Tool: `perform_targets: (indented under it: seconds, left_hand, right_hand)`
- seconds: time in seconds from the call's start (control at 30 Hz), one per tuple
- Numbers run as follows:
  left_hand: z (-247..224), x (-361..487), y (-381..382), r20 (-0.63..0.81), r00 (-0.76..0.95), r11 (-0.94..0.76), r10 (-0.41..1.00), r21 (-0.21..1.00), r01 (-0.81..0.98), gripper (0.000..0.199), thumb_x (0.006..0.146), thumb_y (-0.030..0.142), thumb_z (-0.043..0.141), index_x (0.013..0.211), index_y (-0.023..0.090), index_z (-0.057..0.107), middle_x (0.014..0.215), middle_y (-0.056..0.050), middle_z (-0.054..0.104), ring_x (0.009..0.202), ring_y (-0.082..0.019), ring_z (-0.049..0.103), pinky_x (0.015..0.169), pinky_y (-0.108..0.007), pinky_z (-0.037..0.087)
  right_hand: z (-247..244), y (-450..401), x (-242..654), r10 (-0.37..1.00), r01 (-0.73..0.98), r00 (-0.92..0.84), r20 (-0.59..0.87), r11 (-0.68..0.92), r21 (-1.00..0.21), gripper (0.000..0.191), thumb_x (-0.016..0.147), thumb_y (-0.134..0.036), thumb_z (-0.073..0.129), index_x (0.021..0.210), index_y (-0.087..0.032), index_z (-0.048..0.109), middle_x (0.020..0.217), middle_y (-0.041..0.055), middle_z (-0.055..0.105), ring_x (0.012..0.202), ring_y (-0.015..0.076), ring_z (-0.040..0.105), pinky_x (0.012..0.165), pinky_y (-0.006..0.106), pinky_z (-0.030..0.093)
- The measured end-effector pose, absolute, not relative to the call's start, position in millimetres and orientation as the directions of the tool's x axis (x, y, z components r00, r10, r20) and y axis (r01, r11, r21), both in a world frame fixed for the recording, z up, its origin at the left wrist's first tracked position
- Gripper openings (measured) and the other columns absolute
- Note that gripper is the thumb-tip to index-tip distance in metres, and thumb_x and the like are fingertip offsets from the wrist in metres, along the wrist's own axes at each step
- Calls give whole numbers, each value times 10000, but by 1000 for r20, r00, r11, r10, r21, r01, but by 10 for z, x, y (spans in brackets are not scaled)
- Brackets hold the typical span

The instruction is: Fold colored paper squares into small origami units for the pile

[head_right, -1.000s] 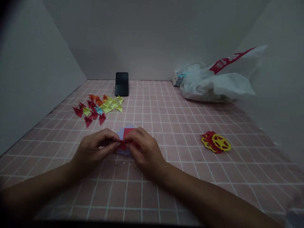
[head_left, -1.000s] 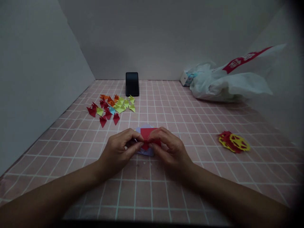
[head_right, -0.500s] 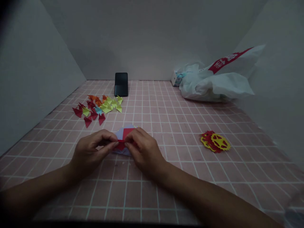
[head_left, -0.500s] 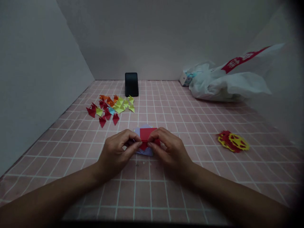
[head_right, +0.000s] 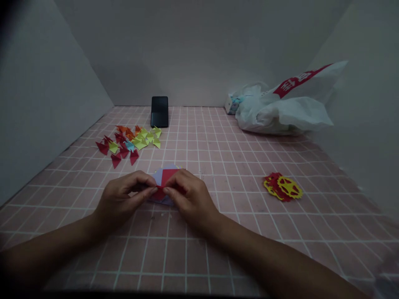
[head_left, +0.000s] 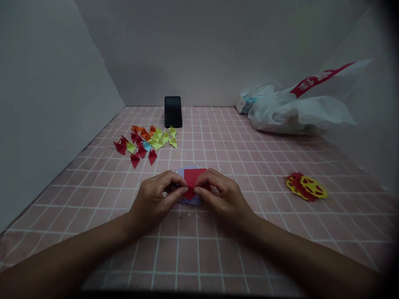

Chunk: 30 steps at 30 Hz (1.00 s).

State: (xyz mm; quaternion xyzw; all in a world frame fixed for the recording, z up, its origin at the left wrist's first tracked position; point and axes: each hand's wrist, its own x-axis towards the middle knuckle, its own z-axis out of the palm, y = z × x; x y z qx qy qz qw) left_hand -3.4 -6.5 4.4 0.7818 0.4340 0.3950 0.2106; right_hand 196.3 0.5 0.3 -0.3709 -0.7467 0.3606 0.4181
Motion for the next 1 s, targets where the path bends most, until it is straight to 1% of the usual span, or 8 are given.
perform_targets:
  seconds: [0.17,0.3,0.4,0.53,0.6,0.7,0.9,1.0]
  left_hand:
    - [16,-16,-59,333,253,-414,908,798,438,225,832,155,695,1054,177,662,863,-9,717,711,-122,670,648,-206,536]
    - [63,-3,-36,274,311,-392,910,815,427,40,847,156,672,861,164,708,792,-8,697,707,-121,646,665,-217,504]
    - [106,3,-26,245,336,-373,910,838,398,72,850,148,653,804,158,708,756,-4,672,698,-116,620,673,-222,481]
    - [128,3,-26,158,340,-279,927,897,344,115,856,188,634,757,157,684,721,4,637,659,-111,582,634,-225,456]
    - [132,-1,-29,86,337,-195,938,932,306,139,858,212,623,736,159,661,701,8,620,636,-111,566,607,-227,448]
    - [144,-2,-27,-19,345,-79,938,960,269,149,851,249,618,733,164,648,668,13,605,609,-116,552,580,-230,439]
    - [159,-1,0,-4,390,-134,921,936,327,118,809,242,652,717,177,686,769,-18,644,729,-149,591,660,-257,467]
    - [129,-12,11,-76,376,-5,924,977,212,132,821,272,654,729,177,662,700,6,611,639,-121,561,597,-233,454]
  right_hand:
    - [2,-10,1950,857,264,-347,382,480,-837,159,889,-111,589,749,-184,573,755,8,578,717,150,546,658,275,412]
    - [12,-21,1949,795,296,-368,483,592,-749,179,891,-92,567,746,-190,531,741,10,550,716,158,530,650,277,404]
    - [16,-24,1942,761,330,-394,516,641,-693,191,892,-77,551,747,-190,502,735,13,537,704,159,518,638,278,397]
    - [12,-24,1933,736,355,-413,535,672,-650,193,893,-85,546,740,-190,492,730,15,533,692,160,508,632,282,387]
    - [14,-21,1935,773,329,-391,499,624,-709,182,896,-110,556,739,-187,507,729,13,545,688,155,517,633,278,391]
    - [28,-16,1944,854,296,-366,369,483,-824,181,895,-144,564,724,-186,522,715,4,557,669,144,521,624,269,391]
    - [38,-12,1959,865,289,-435,250,397,-871,215,887,-173,547,677,-188,506,692,-5,544,653,139,496,614,273,368]
    - [20,-7,1965,901,211,-401,166,267,-940,241,947,-252,493,722,-183,549,704,-7,534,655,134,491,613,268,385]
